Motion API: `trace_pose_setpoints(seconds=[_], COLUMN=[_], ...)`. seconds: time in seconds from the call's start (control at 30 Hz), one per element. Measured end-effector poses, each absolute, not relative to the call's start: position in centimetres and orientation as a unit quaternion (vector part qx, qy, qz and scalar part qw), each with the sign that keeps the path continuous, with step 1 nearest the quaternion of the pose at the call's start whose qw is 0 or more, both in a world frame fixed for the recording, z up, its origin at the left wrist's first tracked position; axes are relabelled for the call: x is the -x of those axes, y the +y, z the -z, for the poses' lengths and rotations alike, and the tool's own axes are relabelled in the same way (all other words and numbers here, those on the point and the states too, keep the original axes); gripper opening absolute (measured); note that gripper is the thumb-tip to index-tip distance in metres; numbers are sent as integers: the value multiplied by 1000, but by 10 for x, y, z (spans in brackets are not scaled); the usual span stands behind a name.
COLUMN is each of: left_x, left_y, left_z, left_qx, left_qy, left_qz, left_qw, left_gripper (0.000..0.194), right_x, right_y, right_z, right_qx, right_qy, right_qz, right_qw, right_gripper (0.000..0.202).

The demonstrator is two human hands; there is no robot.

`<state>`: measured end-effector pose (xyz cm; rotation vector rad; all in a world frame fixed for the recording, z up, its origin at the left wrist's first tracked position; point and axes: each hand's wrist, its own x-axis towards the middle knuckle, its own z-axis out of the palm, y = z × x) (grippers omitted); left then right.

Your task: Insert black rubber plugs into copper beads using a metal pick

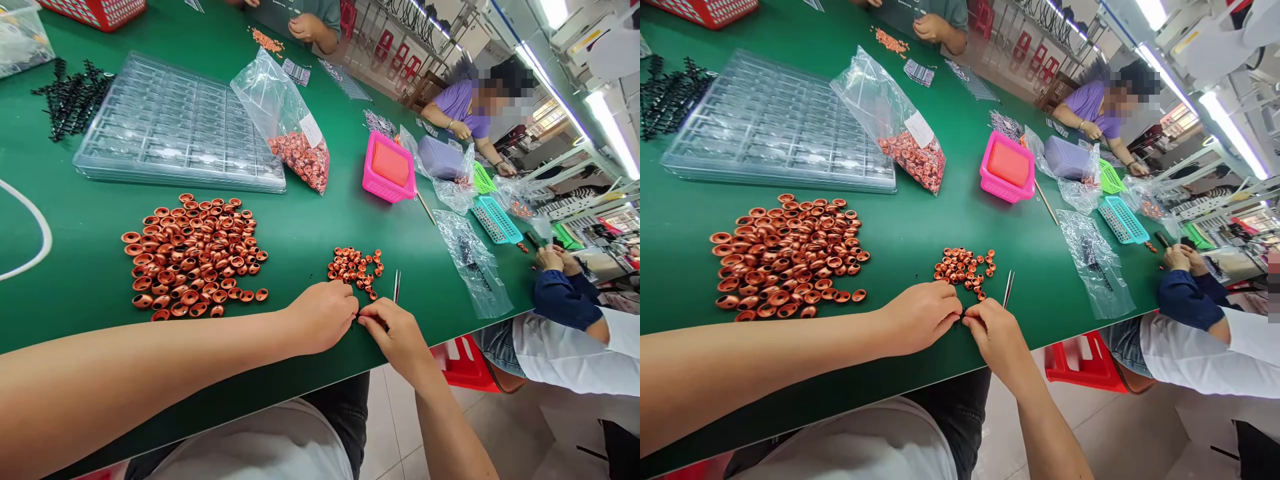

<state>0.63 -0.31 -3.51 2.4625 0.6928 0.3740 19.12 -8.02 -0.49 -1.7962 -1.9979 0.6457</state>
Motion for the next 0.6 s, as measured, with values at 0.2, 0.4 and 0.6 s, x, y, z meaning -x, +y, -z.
trace_pose_setpoints(seconds=[0.2,0.4,0.6], left_x=[2,16,63], left_y=[7,-5,-72], left_z=[24,-7,-39], left_qx=[-902,-889,-882], left_qy=[268,259,192], left_qz=[-177,-199,-92], left_qw=[288,320,420], left_gripper=[24,32,26], right_x=[-186,-171,-166], right_y=[-99,-114,-103], right_z=[14,43,40], right_qx=[623,581,596], right_qy=[-714,-708,-635], right_qz=[-185,-167,-252], right_qw=[260,366,422], right_gripper=[29,39,34])
